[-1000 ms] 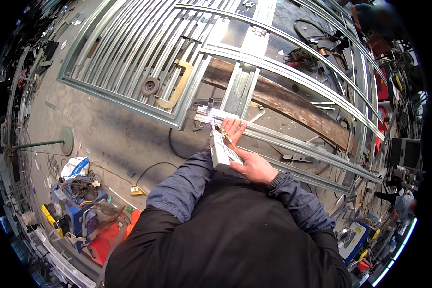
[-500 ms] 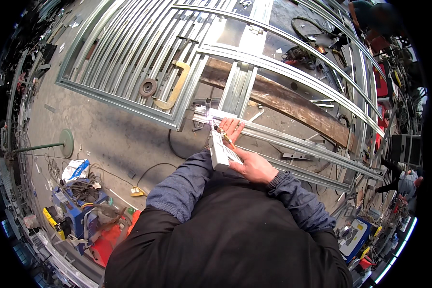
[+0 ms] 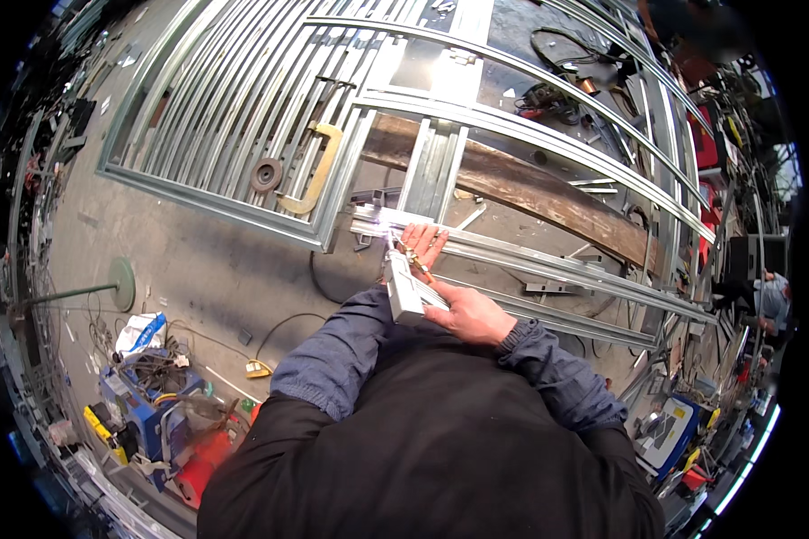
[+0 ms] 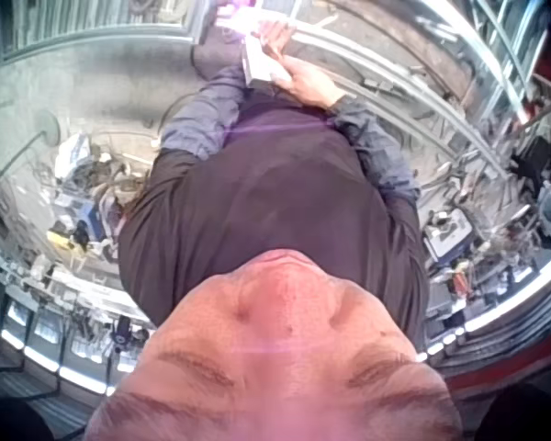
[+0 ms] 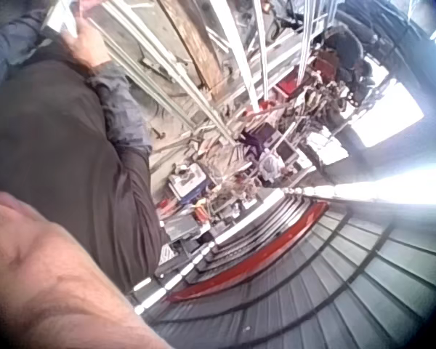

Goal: The person assembles a metal frame by positioning aluminum profiles on a workbench and fastening them with a pneumatic nail gun. The person repeatedly aligns pieces, fires fasteners at joints, and adjusts the frame while other workers are visible in the background.

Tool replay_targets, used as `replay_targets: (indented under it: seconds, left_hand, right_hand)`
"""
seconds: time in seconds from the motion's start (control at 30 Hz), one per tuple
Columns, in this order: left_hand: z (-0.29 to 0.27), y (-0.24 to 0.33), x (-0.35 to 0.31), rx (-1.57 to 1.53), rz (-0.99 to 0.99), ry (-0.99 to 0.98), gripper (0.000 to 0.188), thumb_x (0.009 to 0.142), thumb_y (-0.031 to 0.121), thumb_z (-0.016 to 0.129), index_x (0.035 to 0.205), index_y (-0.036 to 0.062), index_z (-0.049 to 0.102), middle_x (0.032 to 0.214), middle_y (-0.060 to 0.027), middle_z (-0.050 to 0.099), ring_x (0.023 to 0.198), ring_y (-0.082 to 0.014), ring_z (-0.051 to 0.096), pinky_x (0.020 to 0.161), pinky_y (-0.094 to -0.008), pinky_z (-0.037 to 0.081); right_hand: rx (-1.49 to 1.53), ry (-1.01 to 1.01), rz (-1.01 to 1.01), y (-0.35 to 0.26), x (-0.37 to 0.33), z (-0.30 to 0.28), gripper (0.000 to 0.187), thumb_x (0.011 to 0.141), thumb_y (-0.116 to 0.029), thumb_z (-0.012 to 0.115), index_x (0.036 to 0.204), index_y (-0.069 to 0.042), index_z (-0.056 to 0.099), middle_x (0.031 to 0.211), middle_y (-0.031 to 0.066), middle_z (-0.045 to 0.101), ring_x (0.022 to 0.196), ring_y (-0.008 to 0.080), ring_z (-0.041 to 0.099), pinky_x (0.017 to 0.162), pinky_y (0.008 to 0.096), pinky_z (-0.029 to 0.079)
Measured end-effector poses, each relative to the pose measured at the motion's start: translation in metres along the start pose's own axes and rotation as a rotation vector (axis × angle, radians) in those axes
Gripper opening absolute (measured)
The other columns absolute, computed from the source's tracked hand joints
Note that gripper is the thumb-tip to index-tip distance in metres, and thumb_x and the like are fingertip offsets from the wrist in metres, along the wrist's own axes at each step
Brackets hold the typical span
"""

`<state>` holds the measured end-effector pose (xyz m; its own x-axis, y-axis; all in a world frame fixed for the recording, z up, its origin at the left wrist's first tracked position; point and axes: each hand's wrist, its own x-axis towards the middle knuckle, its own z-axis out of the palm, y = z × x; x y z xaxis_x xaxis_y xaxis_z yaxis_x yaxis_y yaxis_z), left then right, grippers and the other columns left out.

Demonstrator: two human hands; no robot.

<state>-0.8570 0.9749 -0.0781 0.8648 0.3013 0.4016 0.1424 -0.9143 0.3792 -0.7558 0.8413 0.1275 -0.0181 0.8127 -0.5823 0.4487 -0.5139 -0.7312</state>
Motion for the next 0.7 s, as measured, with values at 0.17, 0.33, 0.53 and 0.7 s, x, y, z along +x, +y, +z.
replay_targets:
  seconds: [0.17,0.33,0.53,0.7]
  left_hand:
    - [0.015,-0.009,0.003,-0.124,-0.063,-0.037,0.067,0.087,0.033,0.062,0.146,0.0013,0.066,0.139,-0.0253,0.064,0.134,-0.0461,0.058,0.121,-0.062,0.036]
    - [0.038,-0.015,-0.011,-0.443,-0.23,-0.072,0.07,0.092,0.03,0.066,0.154,0.0001,0.054,0.152,-0.0244,0.054,0.146,-0.0426,0.048,0.126,-0.0601,0.031]
    - [0.002,0.013,0.015,0.048,-0.025,-0.168,0.053,0.096,0.006,0.056,0.148,0.0014,0.059,0.148,-0.0181,0.056,0.145,-0.0396,0.047,0.128,-0.0569,0.029]
    - [0.002,0.011,0.013,0.057,-0.041,-0.219,0.06,0.093,0.002,0.056,0.153,0.0018,0.055,0.15,-0.0205,0.053,0.146,-0.041,0.045,0.129,-0.0553,0.027]
  right_hand:
    - [0.019,-0.021,-0.009,0.012,-0.016,-0.011,0.07,0.105,-0.047,0.062,0.165,-0.016,0.042,0.132,0.0288,0.07,0.119,0.0472,0.068,0.103,0.0497,0.053]
    - [0.101,0.128,0.004,0.011,-0.067,-0.039,0.068,0.106,-0.048,0.059,0.164,-0.016,0.044,0.139,0.0263,0.067,0.122,0.0455,0.066,0.105,0.0468,0.051]
    - [0.209,0.452,0.08,0.035,-0.143,-0.061,0.072,0.108,-0.049,0.057,0.167,-0.013,0.039,0.147,0.0251,0.064,0.132,0.0435,0.063,0.111,0.0438,0.049]
    - [0.436,0.612,0.088,0.056,-0.189,-0.073,0.065,0.11,-0.038,0.057,0.167,-0.013,0.039,0.122,0.0154,0.072,0.108,0.0257,0.068,0.097,0.0348,0.052]
